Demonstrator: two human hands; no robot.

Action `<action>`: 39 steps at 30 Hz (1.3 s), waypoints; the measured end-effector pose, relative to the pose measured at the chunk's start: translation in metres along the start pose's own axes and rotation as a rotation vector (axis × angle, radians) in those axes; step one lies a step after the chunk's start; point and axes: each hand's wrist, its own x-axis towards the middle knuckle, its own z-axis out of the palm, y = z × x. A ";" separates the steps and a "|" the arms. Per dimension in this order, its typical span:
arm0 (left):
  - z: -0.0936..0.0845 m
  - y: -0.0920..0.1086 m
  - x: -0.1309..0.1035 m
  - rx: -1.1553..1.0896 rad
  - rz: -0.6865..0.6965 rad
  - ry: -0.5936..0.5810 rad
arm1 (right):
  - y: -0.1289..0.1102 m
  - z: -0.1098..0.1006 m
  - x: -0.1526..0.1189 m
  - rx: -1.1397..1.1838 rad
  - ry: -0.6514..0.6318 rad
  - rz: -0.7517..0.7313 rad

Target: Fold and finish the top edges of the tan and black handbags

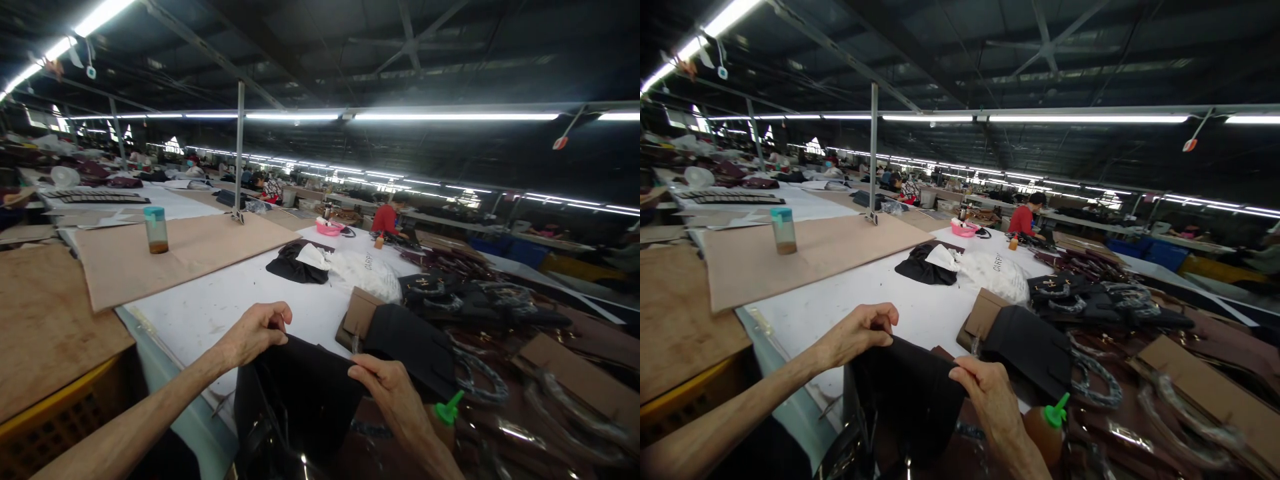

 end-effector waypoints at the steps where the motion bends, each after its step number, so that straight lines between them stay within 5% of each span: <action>1: 0.000 0.000 -0.001 0.005 0.003 0.004 | 0.003 0.002 -0.002 0.034 0.005 -0.035; 9: -0.001 0.001 -0.002 0.036 0.007 0.014 | 0.030 0.012 -0.014 -0.072 0.164 -0.142; 14: 0.002 0.002 -0.003 0.082 0.024 0.037 | -0.012 0.002 -0.017 -0.469 0.145 -0.099; 17: 0.004 0.000 -0.001 0.163 0.069 0.077 | -0.052 0.015 -0.008 -0.543 0.187 -0.171; 23: -0.001 0.005 -0.007 0.248 0.142 0.070 | -0.103 0.046 0.043 -0.489 -0.095 -0.228; 27: 0.010 0.011 -0.037 0.424 0.021 0.276 | -0.106 0.043 0.067 -0.450 -0.276 -0.266; 32: 0.032 0.001 -0.079 0.296 -0.172 0.322 | -0.105 0.025 0.069 -0.441 -0.325 -0.299; 35: 0.011 0.001 -0.077 0.443 -0.101 0.251 | -0.102 0.002 0.069 -0.442 -0.353 -0.271; 39: -0.025 0.016 -0.045 0.893 -0.140 0.117 | -0.086 -0.024 0.058 -0.432 -0.404 -0.169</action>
